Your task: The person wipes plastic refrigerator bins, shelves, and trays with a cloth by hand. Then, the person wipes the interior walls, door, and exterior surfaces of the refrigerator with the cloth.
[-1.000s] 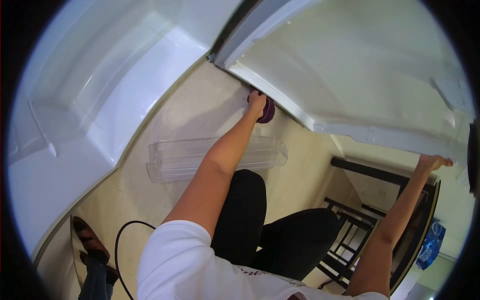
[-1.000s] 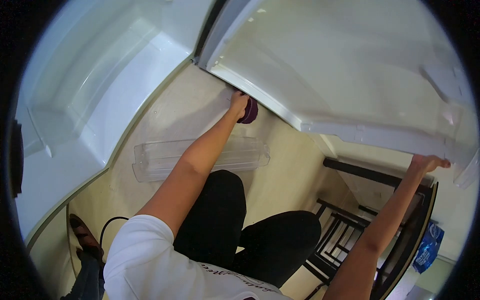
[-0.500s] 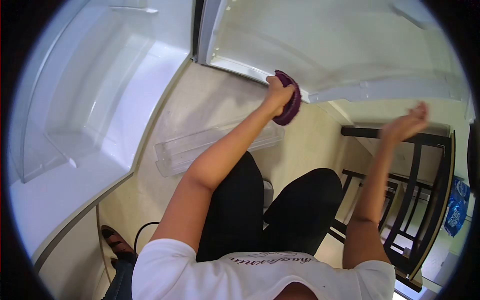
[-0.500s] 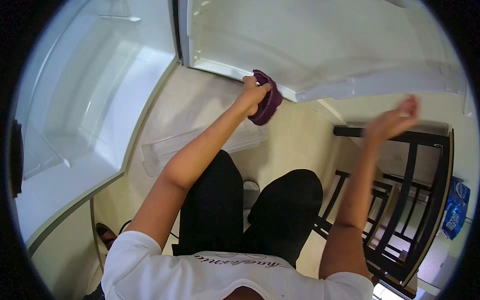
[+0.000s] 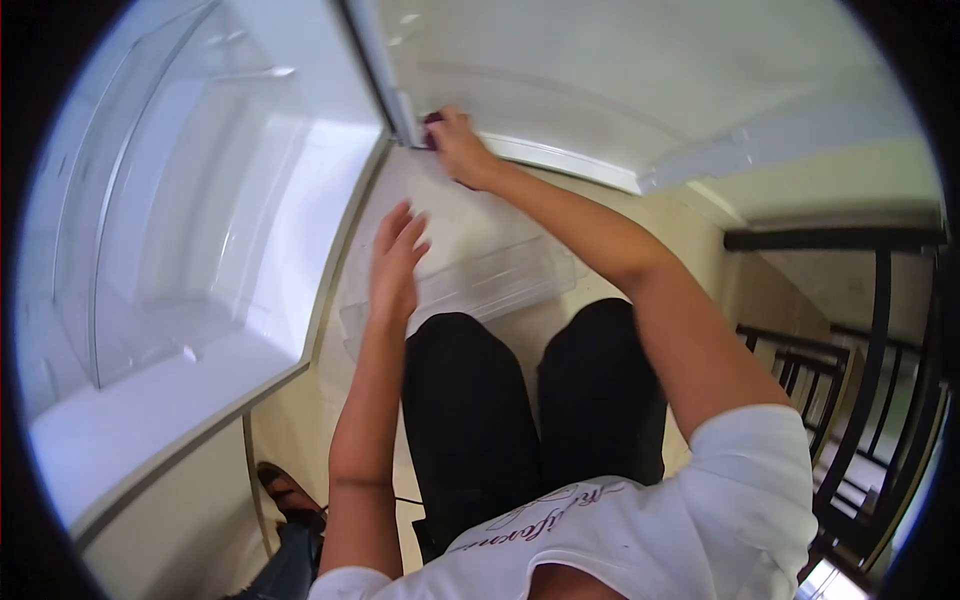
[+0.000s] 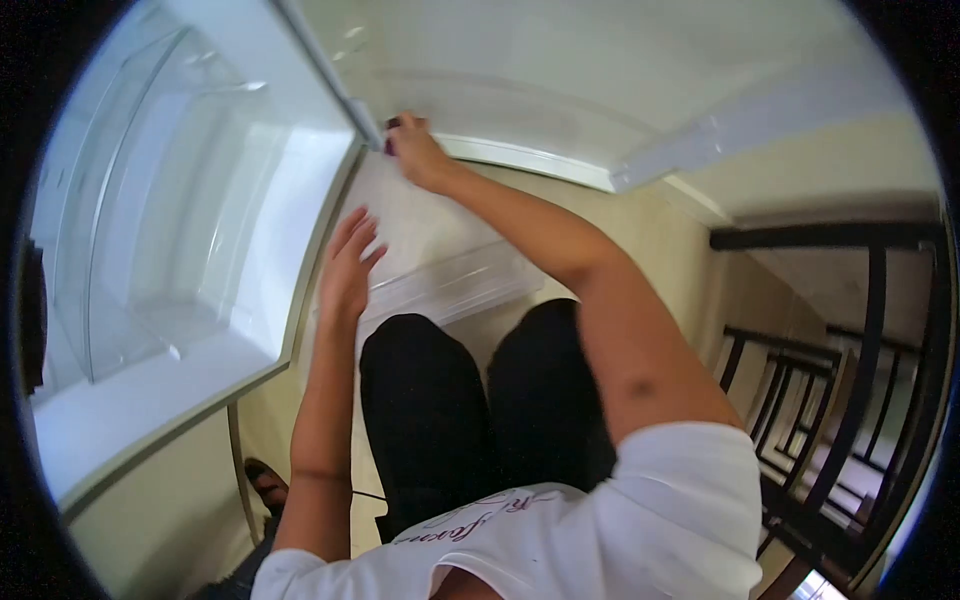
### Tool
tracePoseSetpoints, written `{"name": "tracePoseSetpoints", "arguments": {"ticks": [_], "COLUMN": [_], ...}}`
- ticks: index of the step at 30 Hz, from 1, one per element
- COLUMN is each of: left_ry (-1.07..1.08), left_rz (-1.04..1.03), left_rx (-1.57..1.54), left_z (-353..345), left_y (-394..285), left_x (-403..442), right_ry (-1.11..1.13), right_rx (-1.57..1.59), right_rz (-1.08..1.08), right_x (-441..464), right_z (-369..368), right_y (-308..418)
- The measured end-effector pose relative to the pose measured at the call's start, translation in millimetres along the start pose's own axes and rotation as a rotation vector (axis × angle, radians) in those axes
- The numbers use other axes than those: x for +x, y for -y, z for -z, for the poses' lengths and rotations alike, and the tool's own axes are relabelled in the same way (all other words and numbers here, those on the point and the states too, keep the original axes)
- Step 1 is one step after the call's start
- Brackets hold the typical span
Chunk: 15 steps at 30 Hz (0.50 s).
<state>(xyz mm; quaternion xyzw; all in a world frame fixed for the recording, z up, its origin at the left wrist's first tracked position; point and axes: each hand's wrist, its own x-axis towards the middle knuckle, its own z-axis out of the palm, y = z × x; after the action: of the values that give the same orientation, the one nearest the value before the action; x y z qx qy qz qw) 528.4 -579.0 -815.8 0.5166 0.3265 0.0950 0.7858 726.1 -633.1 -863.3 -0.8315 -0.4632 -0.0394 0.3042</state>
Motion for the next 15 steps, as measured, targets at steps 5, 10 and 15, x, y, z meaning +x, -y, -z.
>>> {"name": "tracePoseSetpoints", "arguments": {"ticks": [5,10,15], "left_ry": [-0.031,-0.110,0.010], "left_rz": [0.235,0.447,0.685], "left_rx": [0.028,-0.033,-0.160], "left_z": [60.9,139.5,162.7], "left_y": [23.0,60.1,122.7], "left_x": [-60.9,-104.4,-115.8], "right_ry": [-0.102,0.047,0.149], "right_rx": [-0.396,-0.684,-0.915], "right_rz": [0.065,0.017,-0.127], "right_x": [-33.5,-106.5,-174.4], "right_z": [-43.2,18.1,80.2], "right_y": [-55.9,-111.5,-154.8]}}
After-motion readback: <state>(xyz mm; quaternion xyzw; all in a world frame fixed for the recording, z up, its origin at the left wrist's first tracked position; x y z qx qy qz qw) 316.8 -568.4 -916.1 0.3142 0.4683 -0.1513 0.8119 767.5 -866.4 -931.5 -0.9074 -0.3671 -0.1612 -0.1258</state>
